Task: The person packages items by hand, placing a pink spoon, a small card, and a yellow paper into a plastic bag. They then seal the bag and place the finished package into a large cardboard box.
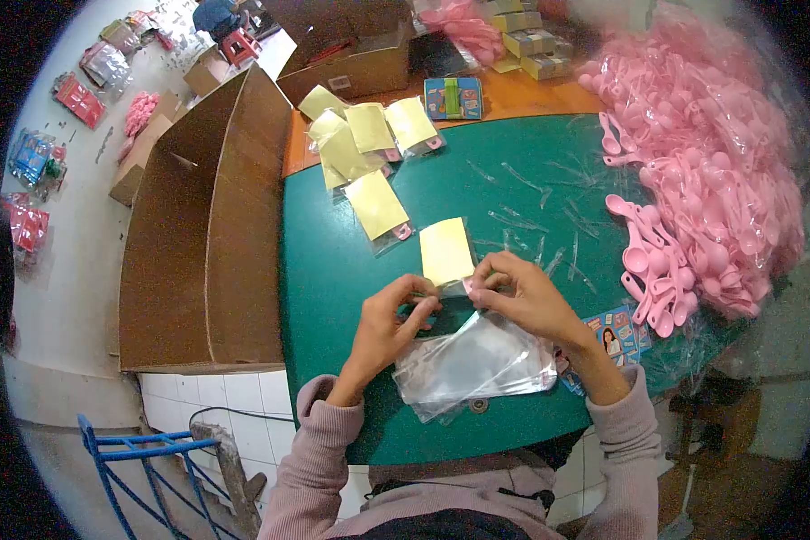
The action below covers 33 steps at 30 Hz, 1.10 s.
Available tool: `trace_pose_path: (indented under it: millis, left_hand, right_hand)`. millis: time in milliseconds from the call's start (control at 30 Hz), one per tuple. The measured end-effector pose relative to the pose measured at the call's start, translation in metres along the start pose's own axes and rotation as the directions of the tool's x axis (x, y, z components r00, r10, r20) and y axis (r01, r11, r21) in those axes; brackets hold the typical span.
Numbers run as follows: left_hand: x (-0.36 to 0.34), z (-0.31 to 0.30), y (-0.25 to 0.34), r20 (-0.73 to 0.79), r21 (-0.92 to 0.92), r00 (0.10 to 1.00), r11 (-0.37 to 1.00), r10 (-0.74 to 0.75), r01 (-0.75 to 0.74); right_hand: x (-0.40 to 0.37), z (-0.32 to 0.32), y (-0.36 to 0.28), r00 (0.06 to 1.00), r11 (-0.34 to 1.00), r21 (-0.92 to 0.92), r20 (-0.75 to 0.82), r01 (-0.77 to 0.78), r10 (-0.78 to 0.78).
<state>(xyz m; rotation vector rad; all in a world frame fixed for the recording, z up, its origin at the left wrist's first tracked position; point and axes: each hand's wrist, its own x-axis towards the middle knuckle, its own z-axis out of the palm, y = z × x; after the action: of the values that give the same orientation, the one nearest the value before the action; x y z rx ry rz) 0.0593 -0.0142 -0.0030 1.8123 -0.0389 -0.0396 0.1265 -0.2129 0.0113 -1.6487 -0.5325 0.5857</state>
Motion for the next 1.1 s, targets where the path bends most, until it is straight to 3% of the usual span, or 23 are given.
trace_pose_path:
  millis: [33, 67, 133, 233, 367, 433, 533, 633, 867, 967, 1000, 1033, 1100]
  left_hand:
    - [0.0, 0.001, -0.002, -0.032, 0.086, 0.998, 0.995, 0.058, -0.055]
    - [0.0, 0.001, -0.004, -0.033, 0.086, 0.998, 0.995, 0.054, -0.051]
    - [0.001, 0.003, -0.009, -0.084, -0.027, 0.996, 0.999, 0.019, -0.021]
    - [0.001, 0.003, -0.008, -0.11, 0.071, 0.994, 0.997, -0.013, 0.021]
    - [0.001, 0.005, -0.009, -0.137, 0.073, 0.988, 0.994, -0.072, 0.083]
    - [0.001, 0.005, -0.01, -0.147, -0.029, 0.967, 0.978, -0.206, 0.204]
    - [0.003, 0.003, -0.007, -0.116, -0.061, 0.95, 0.957, -0.29, 0.284]
    - [0.001, 0.007, -0.011, -0.172, -0.216, 0.965, 0.963, -0.198, 0.159]
    - [0.001, 0.005, -0.013, -0.123, -0.242, 0.966, 0.951, -0.227, 0.192]
    - [0.003, 0.001, 0.006, -0.083, -0.185, 0.988, 0.976, -0.131, 0.114]
    - [0.008, -0.005, 0.014, -0.043, -0.082, 0.994, 0.992, -0.098, 0.094]
    - [0.013, -0.012, 0.019, -0.009, 0.013, 0.997, 0.997, -0.071, 0.071]
    - [0.03, -0.03, 0.028, -0.133, 0.041, 0.983, 0.992, 0.123, -0.118]
  right_hand:
    - [0.001, 0.002, 0.001, 0.996, 0.987, 0.138, 0.029, -0.085, 0.082]
    - [0.001, 0.003, 0.001, 0.996, 0.986, 0.14, 0.031, -0.087, 0.084]
    - [0.001, 0.007, -0.002, 0.984, 0.952, 0.266, -0.046, -0.153, 0.171]
    - [0.004, 0.014, 0.006, 0.978, 0.955, 0.265, -0.121, -0.132, 0.169]
    - [0.007, 0.023, 0.011, 0.972, 0.952, 0.292, -0.185, -0.088, 0.147]
    - [0.008, 0.025, 0.014, 0.966, 0.98, 0.189, -0.236, -0.057, 0.102]
    - [0.009, 0.025, 0.012, 0.954, 0.974, 0.217, -0.273, -0.067, 0.126]
    - [0.009, 0.025, 0.013, 0.954, 0.973, 0.212, -0.262, -0.089, 0.145]
    - [0.008, 0.028, 0.01, 0.962, 0.965, 0.239, -0.219, -0.108, 0.162]
    - [0.006, 0.014, -0.001, 0.962, 0.975, 0.138, -0.188, -0.174, 0.198]
    - [0.001, -0.002, -0.009, 0.968, 0.989, -0.148, -0.251, -0.007, -0.03]
    - [-0.005, -0.015, -0.017, 0.938, 0.891, -0.433, -0.234, 0.135, -0.255]
    - [-0.028, -0.029, -0.044, 0.917, 0.879, -0.47, -0.314, 0.076, -0.248]
